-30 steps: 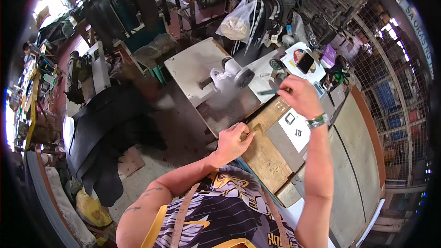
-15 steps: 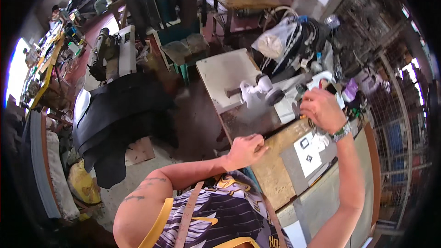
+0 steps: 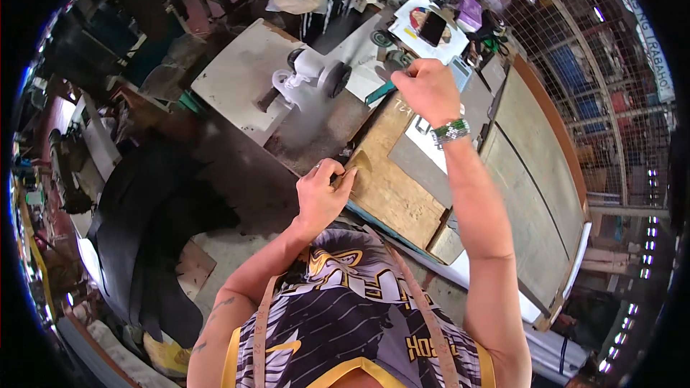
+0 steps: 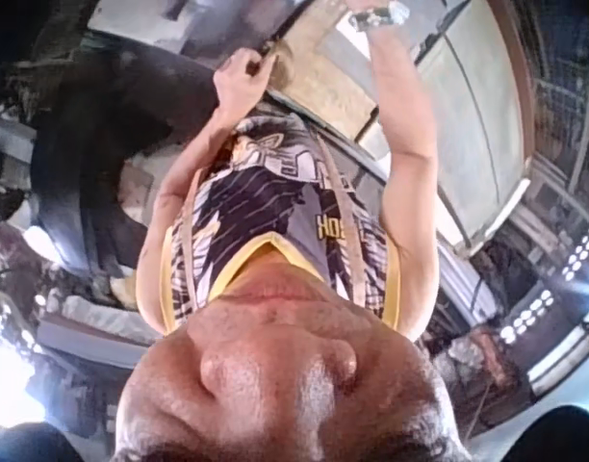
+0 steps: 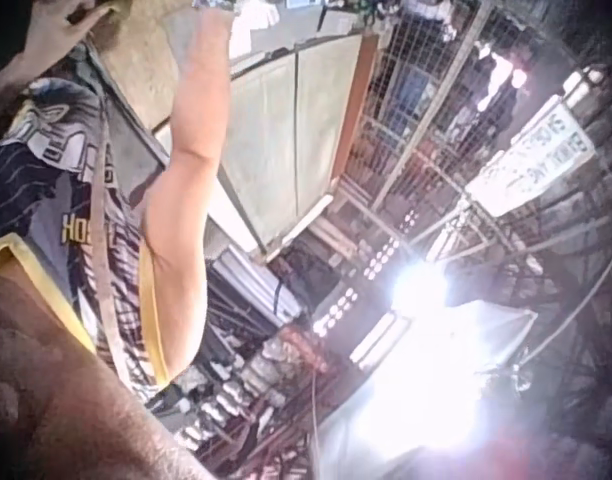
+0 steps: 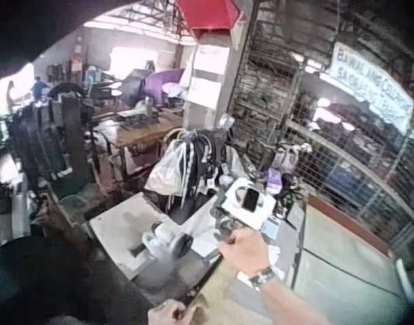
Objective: The person wraps sandpaper around a small block, feeds a strip through a manual roller press by turning its crank, and trims the edges of the strip on a workbench using a utility knife.
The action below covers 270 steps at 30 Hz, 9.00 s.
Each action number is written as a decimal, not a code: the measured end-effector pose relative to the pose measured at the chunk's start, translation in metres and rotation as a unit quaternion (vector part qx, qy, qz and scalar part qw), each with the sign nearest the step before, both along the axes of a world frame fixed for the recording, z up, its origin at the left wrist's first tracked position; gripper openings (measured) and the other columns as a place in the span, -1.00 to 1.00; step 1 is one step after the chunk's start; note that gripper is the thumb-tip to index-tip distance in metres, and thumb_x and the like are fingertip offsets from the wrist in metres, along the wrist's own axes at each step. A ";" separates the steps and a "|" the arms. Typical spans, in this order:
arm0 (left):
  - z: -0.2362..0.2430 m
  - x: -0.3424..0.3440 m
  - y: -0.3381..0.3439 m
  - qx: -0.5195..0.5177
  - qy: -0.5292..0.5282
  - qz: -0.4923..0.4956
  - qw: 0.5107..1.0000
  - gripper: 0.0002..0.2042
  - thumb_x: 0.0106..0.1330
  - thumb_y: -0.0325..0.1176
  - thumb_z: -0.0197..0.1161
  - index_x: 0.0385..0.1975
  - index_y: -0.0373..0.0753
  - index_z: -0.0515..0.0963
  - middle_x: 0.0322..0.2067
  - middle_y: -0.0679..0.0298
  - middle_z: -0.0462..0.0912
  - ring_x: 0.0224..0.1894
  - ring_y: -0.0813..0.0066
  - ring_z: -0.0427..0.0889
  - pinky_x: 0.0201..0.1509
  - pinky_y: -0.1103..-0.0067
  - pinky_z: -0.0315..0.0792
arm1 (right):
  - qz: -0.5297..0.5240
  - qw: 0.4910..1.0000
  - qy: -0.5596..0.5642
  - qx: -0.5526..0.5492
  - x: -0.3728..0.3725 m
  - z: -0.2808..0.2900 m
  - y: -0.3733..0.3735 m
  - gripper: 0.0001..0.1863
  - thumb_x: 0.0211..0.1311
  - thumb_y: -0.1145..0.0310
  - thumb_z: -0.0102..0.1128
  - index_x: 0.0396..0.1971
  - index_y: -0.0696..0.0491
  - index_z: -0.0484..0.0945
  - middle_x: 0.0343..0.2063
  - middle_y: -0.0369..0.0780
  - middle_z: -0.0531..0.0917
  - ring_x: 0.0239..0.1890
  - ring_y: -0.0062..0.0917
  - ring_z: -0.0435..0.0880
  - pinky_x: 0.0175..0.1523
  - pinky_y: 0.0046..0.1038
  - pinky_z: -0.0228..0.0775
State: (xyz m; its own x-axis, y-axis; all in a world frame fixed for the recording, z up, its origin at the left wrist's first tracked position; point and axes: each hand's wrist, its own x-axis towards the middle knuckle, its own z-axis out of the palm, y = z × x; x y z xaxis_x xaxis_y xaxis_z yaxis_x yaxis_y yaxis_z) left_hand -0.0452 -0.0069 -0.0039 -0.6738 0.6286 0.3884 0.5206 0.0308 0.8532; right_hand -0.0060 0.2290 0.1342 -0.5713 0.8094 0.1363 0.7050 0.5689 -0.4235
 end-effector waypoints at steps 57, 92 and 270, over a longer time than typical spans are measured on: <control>0.002 0.073 0.084 0.122 -0.044 0.161 0.978 -0.77 0.28 -0.50 0.48 -0.43 -0.25 0.47 -0.57 0.40 0.53 -0.65 0.80 0.22 -0.60 0.65 0.10 | -0.029 0.996 -0.067 -0.048 0.381 -0.207 0.049 -0.56 0.16 -0.01 0.48 -0.29 0.12 0.74 -0.42 -0.07 0.77 -0.37 -0.30 0.76 -0.22 -0.30 0.57; -0.078 0.012 0.033 -0.248 -0.236 -0.290 0.894 -0.69 0.42 -0.23 0.26 -0.34 -0.44 0.57 -0.56 0.02 0.55 -0.53 0.39 0.57 -0.36 0.37 0.46 | 0.100 0.635 0.553 -0.531 0.092 -0.131 -0.043 -0.84 0.45 0.38 0.19 -0.06 0.05 0.58 -0.17 -0.27 0.74 -0.27 -0.45 0.74 -0.20 -0.34 0.63; -0.136 0.069 0.072 -0.159 0.147 -0.106 0.970 -0.80 0.33 -0.32 0.24 -0.16 -0.28 0.62 0.33 -0.08 0.34 0.42 -0.13 0.24 0.46 0.09 0.15 | 0.078 0.785 0.461 -0.407 0.129 -0.129 -0.045 -0.82 0.31 0.41 0.46 -0.26 0.11 0.59 -0.40 -0.45 0.63 -0.34 -0.79 0.55 -0.18 -0.65 0.42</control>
State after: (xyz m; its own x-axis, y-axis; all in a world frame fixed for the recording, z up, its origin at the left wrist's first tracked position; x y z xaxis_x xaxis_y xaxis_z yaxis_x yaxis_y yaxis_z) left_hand 0.0242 0.0647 -0.1400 -0.4057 0.8608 0.3074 0.7637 0.1345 0.6314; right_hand 0.1227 0.1839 0.0048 -0.6346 0.7725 0.0251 -0.1660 -0.1045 -0.9806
